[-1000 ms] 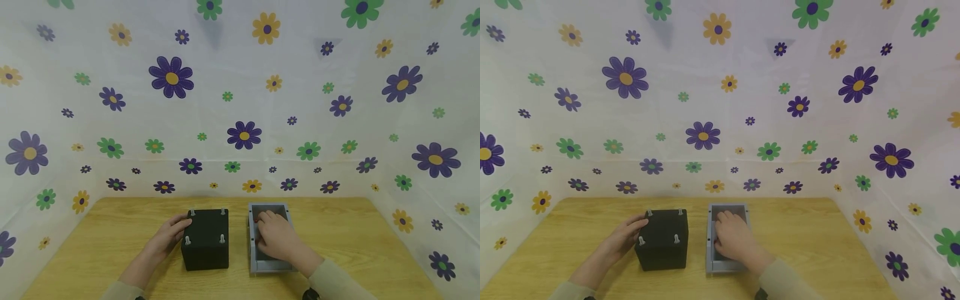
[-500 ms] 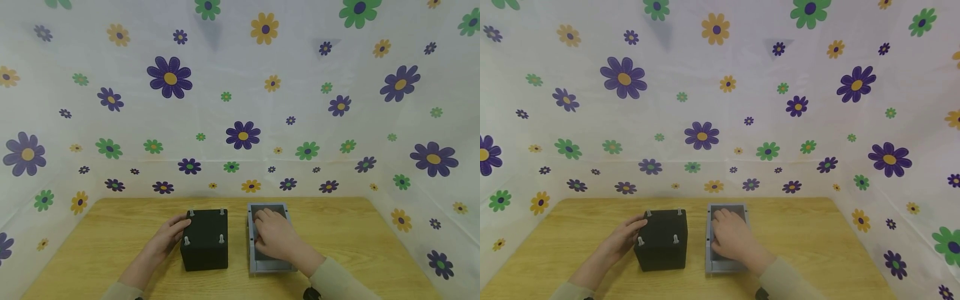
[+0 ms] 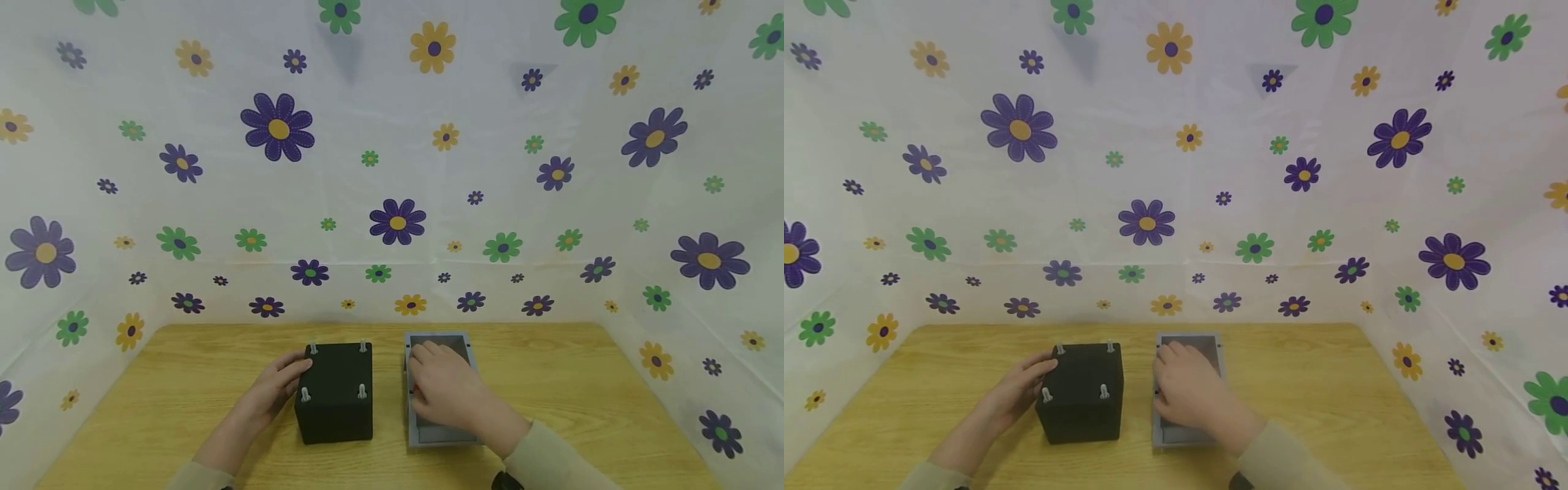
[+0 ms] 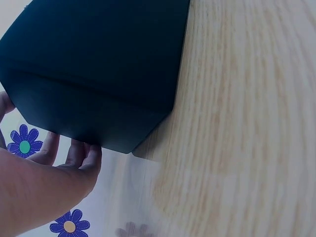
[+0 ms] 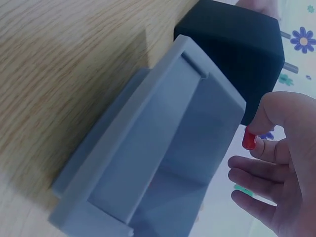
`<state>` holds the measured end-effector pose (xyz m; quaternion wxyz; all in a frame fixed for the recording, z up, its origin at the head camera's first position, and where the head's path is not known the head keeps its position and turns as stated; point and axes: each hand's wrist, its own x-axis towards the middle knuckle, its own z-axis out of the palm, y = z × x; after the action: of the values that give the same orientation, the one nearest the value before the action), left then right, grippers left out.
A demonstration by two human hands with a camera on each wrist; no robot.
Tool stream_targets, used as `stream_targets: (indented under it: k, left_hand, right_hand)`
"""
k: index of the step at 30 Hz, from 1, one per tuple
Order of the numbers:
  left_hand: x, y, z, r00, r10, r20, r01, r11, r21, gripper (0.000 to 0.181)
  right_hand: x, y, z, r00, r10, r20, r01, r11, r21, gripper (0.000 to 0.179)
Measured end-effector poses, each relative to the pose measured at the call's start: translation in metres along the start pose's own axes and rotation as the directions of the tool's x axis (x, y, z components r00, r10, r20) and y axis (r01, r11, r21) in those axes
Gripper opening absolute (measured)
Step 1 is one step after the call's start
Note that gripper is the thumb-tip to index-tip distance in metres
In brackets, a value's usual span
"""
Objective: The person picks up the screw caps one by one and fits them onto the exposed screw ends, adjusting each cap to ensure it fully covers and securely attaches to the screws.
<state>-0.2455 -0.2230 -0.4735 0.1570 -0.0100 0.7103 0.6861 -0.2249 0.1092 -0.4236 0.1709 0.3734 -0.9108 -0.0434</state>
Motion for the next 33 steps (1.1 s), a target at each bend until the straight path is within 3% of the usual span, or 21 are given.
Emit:
stream_targets:
  k: [8,13,33]
  left_hand:
    - [-0.001,0.001,0.002,1.000,-0.021,-0.015,0.021,1.000,0.015,0.070]
    - [0.000,-0.001,0.000,1.000,-0.016,-0.015,0.017,1.000,0.020,0.069]
    - [0.001,-0.001,0.000,1.000,-0.009,-0.014,0.009,1.000,0.008,0.069]
  right_hand:
    - [0.002,-0.004,-0.003,1.000,-0.010,0.002,0.010,1.000,0.000,0.012]
    - [0.004,-0.006,-0.007,1.000,-0.010,0.005,0.010,1.000,-0.004,0.019]
    - [0.010,-0.015,-0.019,0.999,-0.047,-0.025,0.048,0.998,0.042,0.015]
